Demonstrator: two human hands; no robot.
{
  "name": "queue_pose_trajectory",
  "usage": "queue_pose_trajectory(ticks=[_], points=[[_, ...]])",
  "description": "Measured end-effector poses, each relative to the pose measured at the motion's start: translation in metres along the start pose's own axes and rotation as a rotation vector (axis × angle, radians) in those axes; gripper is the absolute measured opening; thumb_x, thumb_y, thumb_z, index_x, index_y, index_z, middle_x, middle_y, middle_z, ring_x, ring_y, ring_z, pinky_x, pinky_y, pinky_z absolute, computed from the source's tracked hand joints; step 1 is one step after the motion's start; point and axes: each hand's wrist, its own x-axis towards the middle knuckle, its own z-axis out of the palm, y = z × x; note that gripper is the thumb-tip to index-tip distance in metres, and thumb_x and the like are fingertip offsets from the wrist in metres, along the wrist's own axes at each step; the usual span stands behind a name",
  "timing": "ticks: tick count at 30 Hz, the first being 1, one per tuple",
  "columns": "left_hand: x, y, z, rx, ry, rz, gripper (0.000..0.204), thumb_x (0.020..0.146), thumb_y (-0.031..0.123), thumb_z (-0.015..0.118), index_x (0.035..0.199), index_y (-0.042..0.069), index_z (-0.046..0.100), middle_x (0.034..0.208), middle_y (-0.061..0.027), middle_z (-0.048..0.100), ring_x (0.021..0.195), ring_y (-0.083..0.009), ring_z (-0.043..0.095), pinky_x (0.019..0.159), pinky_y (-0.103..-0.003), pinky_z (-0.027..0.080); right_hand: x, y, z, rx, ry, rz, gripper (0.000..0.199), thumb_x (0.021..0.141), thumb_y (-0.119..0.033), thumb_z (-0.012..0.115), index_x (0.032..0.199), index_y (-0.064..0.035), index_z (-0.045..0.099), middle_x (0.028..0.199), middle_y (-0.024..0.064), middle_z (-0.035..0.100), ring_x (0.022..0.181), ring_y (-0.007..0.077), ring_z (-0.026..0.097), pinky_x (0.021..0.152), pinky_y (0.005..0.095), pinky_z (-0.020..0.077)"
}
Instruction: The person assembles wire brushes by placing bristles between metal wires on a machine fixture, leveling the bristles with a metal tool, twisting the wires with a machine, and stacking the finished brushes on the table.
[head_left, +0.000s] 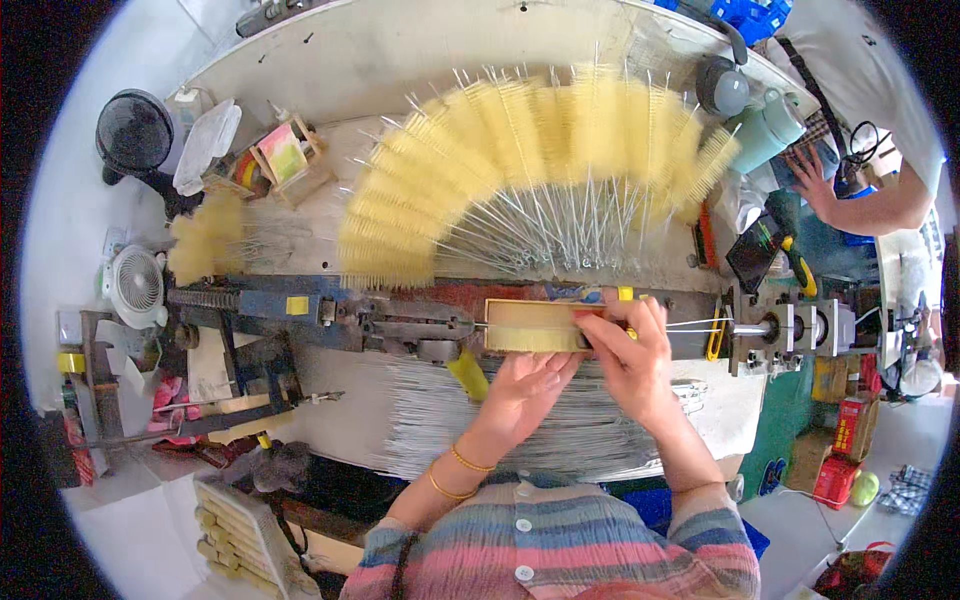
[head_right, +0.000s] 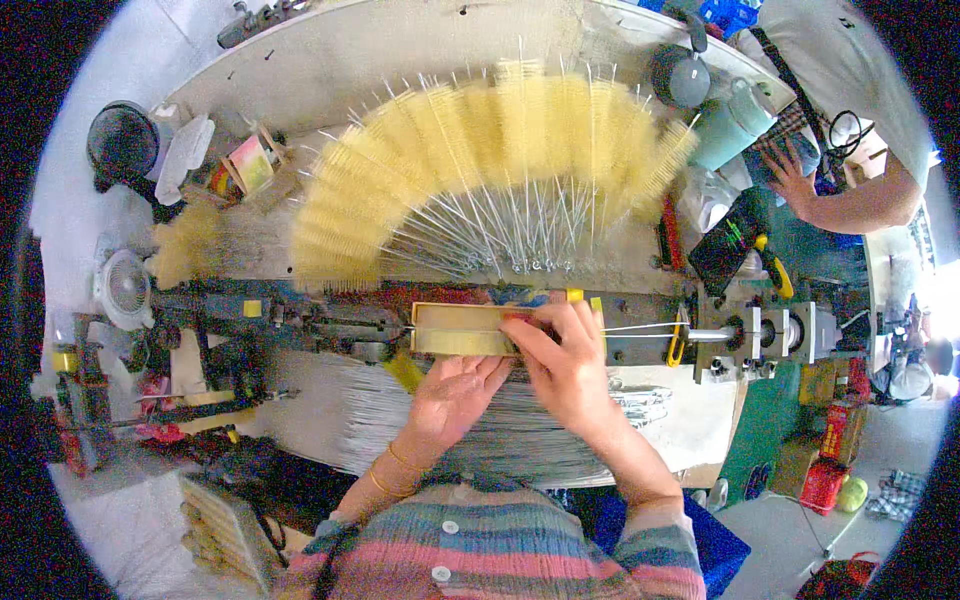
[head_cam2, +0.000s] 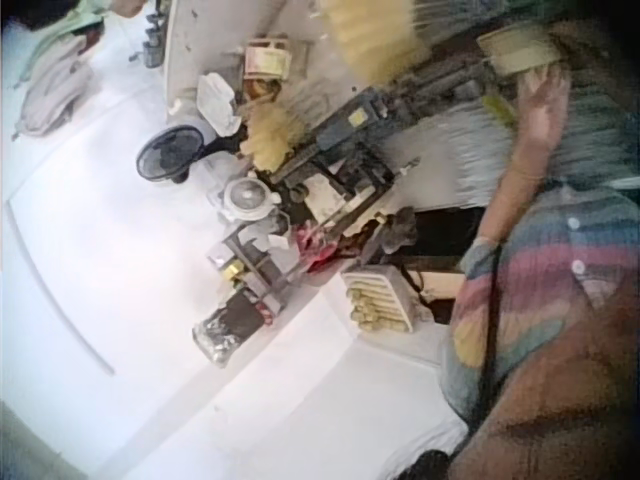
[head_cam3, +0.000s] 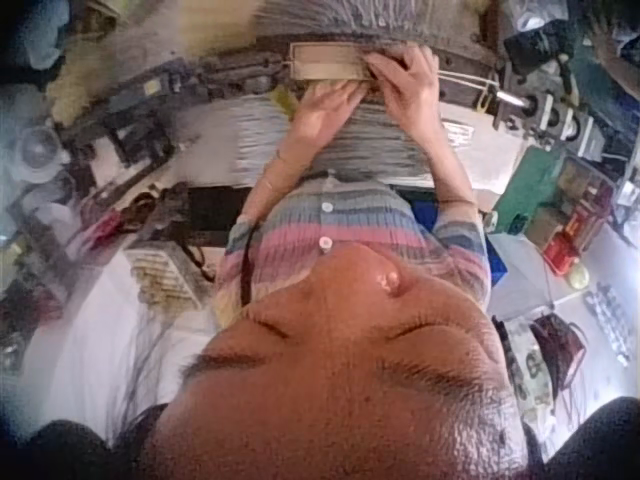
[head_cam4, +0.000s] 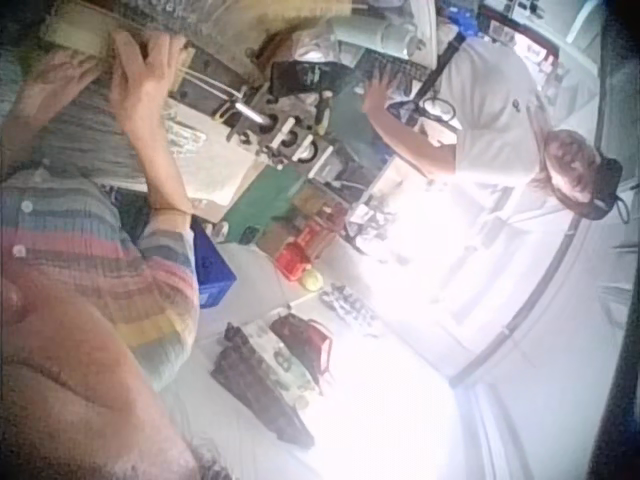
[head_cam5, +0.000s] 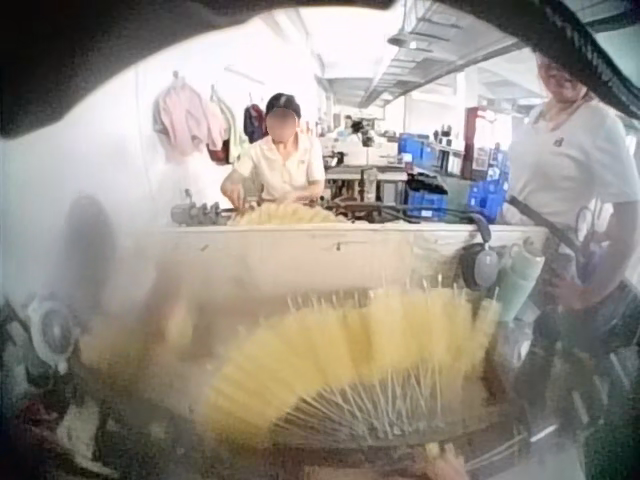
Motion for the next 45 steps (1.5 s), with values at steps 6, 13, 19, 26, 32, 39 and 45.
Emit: queue_pose_trajectory(ticks=[6, 13, 19, 26, 32, 39, 45], points=[[0.000, -0.004, 0.005, -0.112, -0.053, 0.009, 0.061, 0.078, 0.005, 0.054, 0.133, 0.004, 0.027, 0.136, -0.0095, 0.033, 0.129, -0.0239, 0.028, 0.110, -0.040, 0.017, -0.003, 0.005, -0.008, 0.095, 0.056, 0.095, 0.025, 0.066, -0.001, 0.066, 0.090, -0.0081, 0.065, 0.085, 0.0076, 0.053, 0.076, 0.0266, 0.049, 0.065, 0.0361, 0.0395], [-0.003, 0.000, 0.012, -0.272, -0.023, -0.018, 0.057, 0.079, 0.006, 0.050, 0.133, 0.004, 0.031, 0.139, -0.0109, 0.030, 0.131, -0.0249, 0.024, 0.112, -0.039, 0.012, -0.001, 0.005, -0.012, 0.093, 0.035, 0.035, 0.022, 0.067, 0.004, 0.065, 0.087, -0.0053, 0.066, 0.080, 0.0075, 0.052, 0.075, 0.0239, 0.050, 0.065, 0.0319, 0.0416], [0.002, 0.013, 0.024, -0.315, -0.043, -0.044, 0.071, 0.077, 0.019, 0.053, 0.140, 0.014, 0.019, 0.142, -0.0090, 0.026, 0.133, -0.0246, 0.020, 0.112, -0.039, 0.009, 0.006, 0.013, -0.014, 0.130, 0.019, 0.061, 0.024, 0.068, 0.002, 0.065, 0.090, -0.0058, 0.066, 0.082, 0.0082, 0.054, 0.076, 0.0252, 0.051, 0.066, 0.0327, 0.0430], [0.003, 0.011, 0.027, -0.232, 0.058, -0.060, 0.077, 0.079, 0.050, 0.051, 0.141, 0.017, 0.017, 0.145, -0.0075, 0.020, 0.134, -0.0249, 0.016, 0.112, -0.040, 0.006, 0.005, 0.021, -0.024, 0.160, 0.045, 0.056, 0.025, 0.064, 0.002, 0.068, 0.087, -0.0051, 0.067, 0.078, 0.0070, 0.054, 0.073, 0.0228, 0.052, 0.062, 0.0305, 0.0429], [-0.002, 0.008, 0.029, -0.422, 0.068, -0.053, 0.099, 0.068, 0.077, 0.042, 0.142, 0.018, 0.012, 0.145, -0.0074, 0.016, 0.135, -0.0230, 0.013, 0.112, -0.038, 0.006, -0.001, 0.012, -0.024, 0.127, 0.060, -0.006, 0.026, 0.061, 0.001, 0.069, 0.087, -0.0054, 0.067, 0.078, 0.0066, 0.053, 0.073, 0.0215, 0.051, 0.063, 0.0300, 0.0424], [0.002, 0.010, 0.025, -0.083, 0.024, -0.034, 0.089, 0.078, 0.066, 0.042, 0.142, 0.015, 0.006, 0.145, -0.0079, 0.017, 0.134, -0.0242, 0.017, 0.111, -0.041, 0.008, -0.013, 0.011, -0.026, 0.009, 0.231, -0.130, 0.030, 0.058, -0.004, 0.067, 0.088, -0.0058, 0.064, 0.080, 0.0062, 0.057, 0.074, 0.0235, 0.053, 0.067, 0.0351, 0.0434], [0.004, 0.007, 0.018, -0.084, -0.060, 0.026, 0.072, 0.082, 0.022, 0.046, 0.142, 0.012, 0.007, 0.145, -0.0086, 0.016, 0.135, -0.0256, 0.015, 0.112, -0.042, 0.008, 0.007, 0.019, -0.021, 0.054, -0.008, -0.096, 0.025, 0.062, -0.003, 0.069, 0.086, -0.0057, 0.063, 0.081, 0.0075, 0.058, 0.072, 0.0257, 0.054, 0.063, 0.0339, 0.0445]])
